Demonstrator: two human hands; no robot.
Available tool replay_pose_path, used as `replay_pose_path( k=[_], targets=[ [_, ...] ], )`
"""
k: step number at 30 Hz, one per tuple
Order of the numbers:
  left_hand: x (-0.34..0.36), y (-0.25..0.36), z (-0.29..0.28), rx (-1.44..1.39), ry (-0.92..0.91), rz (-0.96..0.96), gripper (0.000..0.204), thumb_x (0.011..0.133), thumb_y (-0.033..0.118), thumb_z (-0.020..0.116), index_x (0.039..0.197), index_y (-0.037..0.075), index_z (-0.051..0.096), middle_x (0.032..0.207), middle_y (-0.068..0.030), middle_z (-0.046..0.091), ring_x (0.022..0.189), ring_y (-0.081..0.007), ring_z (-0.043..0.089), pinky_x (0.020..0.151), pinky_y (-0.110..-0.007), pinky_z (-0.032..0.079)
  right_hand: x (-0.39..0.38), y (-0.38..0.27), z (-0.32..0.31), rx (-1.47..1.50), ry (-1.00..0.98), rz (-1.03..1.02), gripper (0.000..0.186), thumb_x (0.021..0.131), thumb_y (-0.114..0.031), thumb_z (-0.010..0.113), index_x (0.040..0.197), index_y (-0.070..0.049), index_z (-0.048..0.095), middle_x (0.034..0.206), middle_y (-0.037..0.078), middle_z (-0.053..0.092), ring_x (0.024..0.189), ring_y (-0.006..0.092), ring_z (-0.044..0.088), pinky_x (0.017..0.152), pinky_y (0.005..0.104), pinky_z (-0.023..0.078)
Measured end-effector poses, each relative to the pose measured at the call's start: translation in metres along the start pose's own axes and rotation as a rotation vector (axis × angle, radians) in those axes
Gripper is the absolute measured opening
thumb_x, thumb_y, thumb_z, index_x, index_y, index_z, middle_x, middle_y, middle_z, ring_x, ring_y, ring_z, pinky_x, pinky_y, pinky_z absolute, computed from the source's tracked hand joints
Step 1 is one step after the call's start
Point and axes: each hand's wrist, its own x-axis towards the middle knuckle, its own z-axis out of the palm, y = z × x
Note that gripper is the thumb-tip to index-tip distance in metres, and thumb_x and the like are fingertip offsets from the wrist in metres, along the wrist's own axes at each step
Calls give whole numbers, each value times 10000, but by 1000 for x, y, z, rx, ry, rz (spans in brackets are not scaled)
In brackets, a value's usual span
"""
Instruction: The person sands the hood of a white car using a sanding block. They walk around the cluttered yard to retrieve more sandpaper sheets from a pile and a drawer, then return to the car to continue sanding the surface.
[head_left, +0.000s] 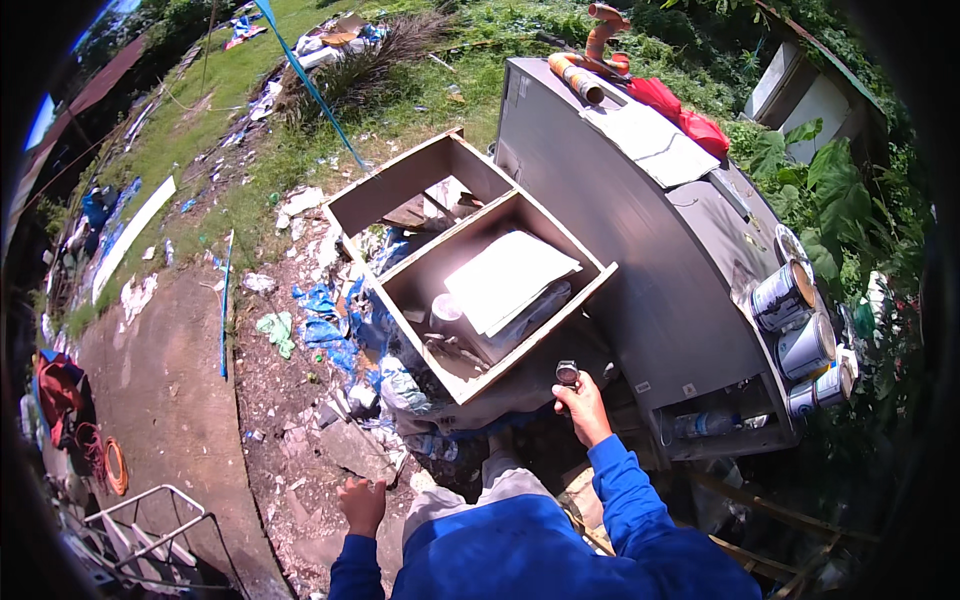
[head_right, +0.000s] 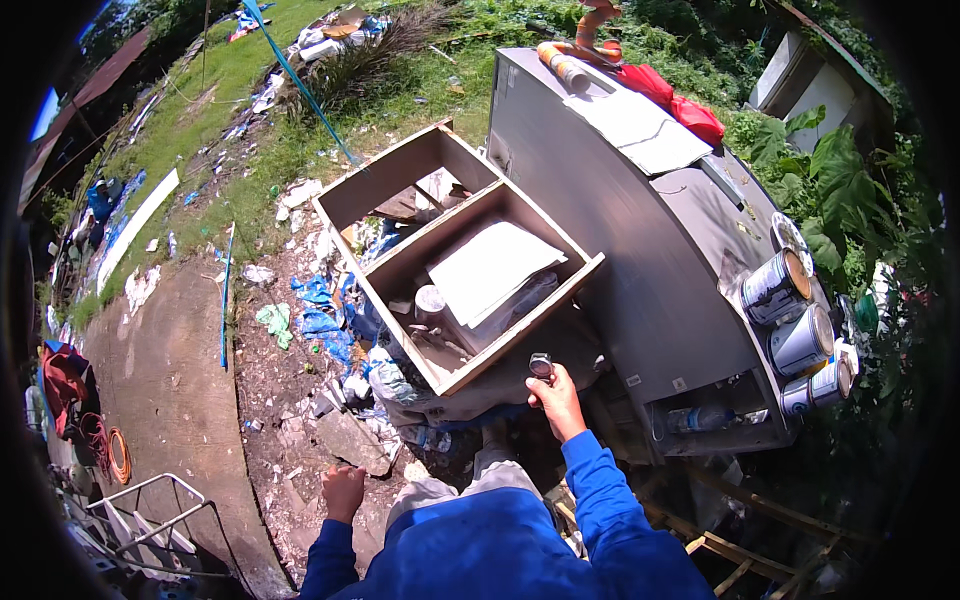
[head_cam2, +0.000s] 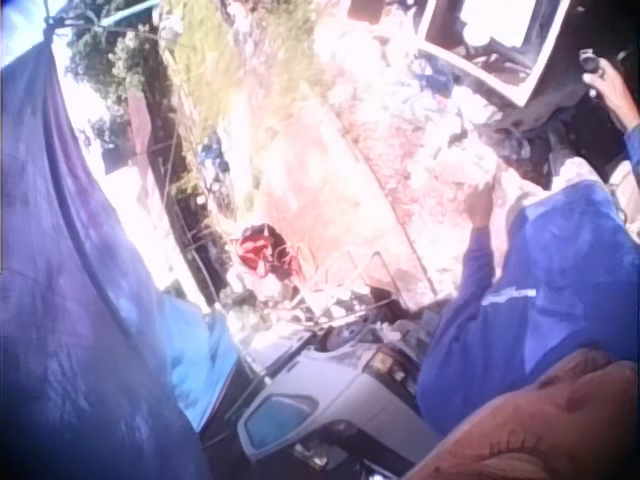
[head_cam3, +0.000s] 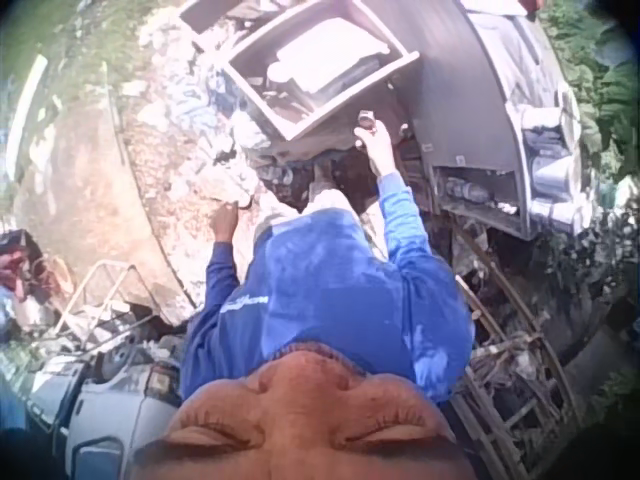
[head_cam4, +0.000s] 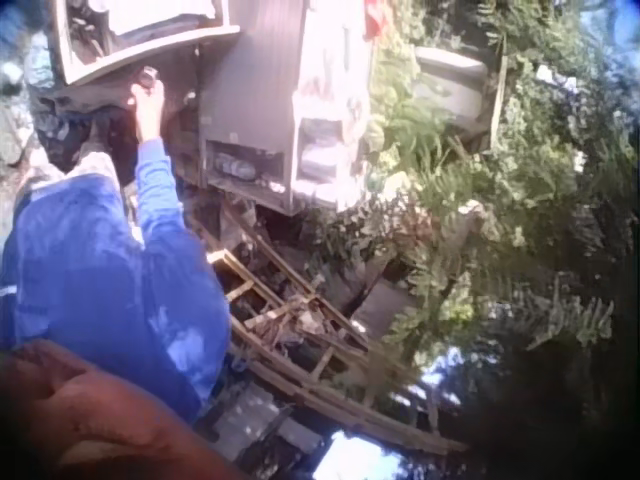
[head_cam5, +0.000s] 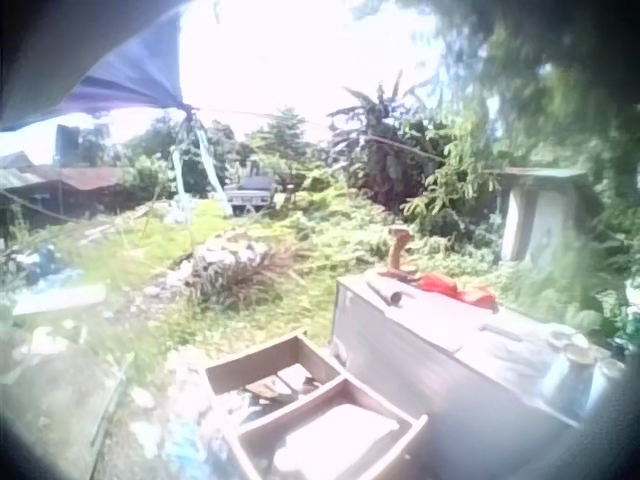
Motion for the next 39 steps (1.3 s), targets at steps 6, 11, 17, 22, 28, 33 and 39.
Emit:
replay_pose_path(
  k=[6, 11, 17, 22, 28, 33, 39],
  targets=[
    [33, 130, 26, 42, 585, 305, 355, 855, 118, 708, 1176, 1, 612, 1305, -207, 556, 1270, -408, 478, 1092, -459, 367, 191, -12, 20, 611, 193, 155, 146, 961, -165, 646, 1052, -104, 550, 1000, 68, 610, 928, 243, 623, 765, 432, 542],
    [77, 266, 45, -107, 266, 455, 266, 882, 83, 652, 1140, 26, 625, 1204, -174, 619, 1122, -370, 591, 971, -423, 467, 298, 50, 14, 488, 259, 162, 135, 925, -143, 628, 1022, -100, 543, 941, 46, 611, 835, 204, 606, 614, 416, 501],
    [198, 362, 99, -77, 98, 614, 283, 876, 84, 609, 1149, 24, 652, 1092, -174, 644, 1077, -356, 617, 940, -412, 495, 292, -73, 51, 293, -249, 134, 276, 959, -157, 595, 1226, -103, 550, 1116, 34, 601, 1094, 218, 628, 874, 415, 548],
    [308, 423, 121, 83, -4, 513, 282, 902, 116, 547, 1151, 39, 656, 1145, -208, 646, 1088, -404, 628, 921, -485, 518, 335, -107, 39, -40, -486, 30, 250, 940, -194, 633, 1171, -111, 587, 1096, 4, 610, 1118, 119, 580, 902, 369, 516],
    [415, 426, 85, 7, -180, 420, 314, 956, 136, 542, 1249, 35, 595, 1138, -167, 684, 1031, -297, 676, 878, -408, 540, 351, -93, 2, -271, -432, -112, 226, 936, -96, 569, 1161, -73, 586, 1051, 13, 633, 955, 111, 653, 819, 253, 506],
    [408, 485, 61, -472, -464, 101, 546, 1058, 426, 413, 1407, 19, 521, 1337, -162, 598, 1215, -279, 591, 1001, -425, 500, 331, -84, -55, -5, -46, 12, 307, 950, -91, 550, 1248, -25, 521, 1098, 100, 625, 889, 230, 725, 699, 303, 575],
    [424, 505, 81, -232, -583, 201, 623, 1045, 515, 340, 1411, 49, 530, 1380, -155, 579, 1274, -286, 522, 1081, -428, 414, 292, -73, -84, 477, 221, 28, 296, 988, -154, 560, 1233, -9, 478, 1180, 223, 649, 902, 323, 727, 729, 370, 617]
  ],
)
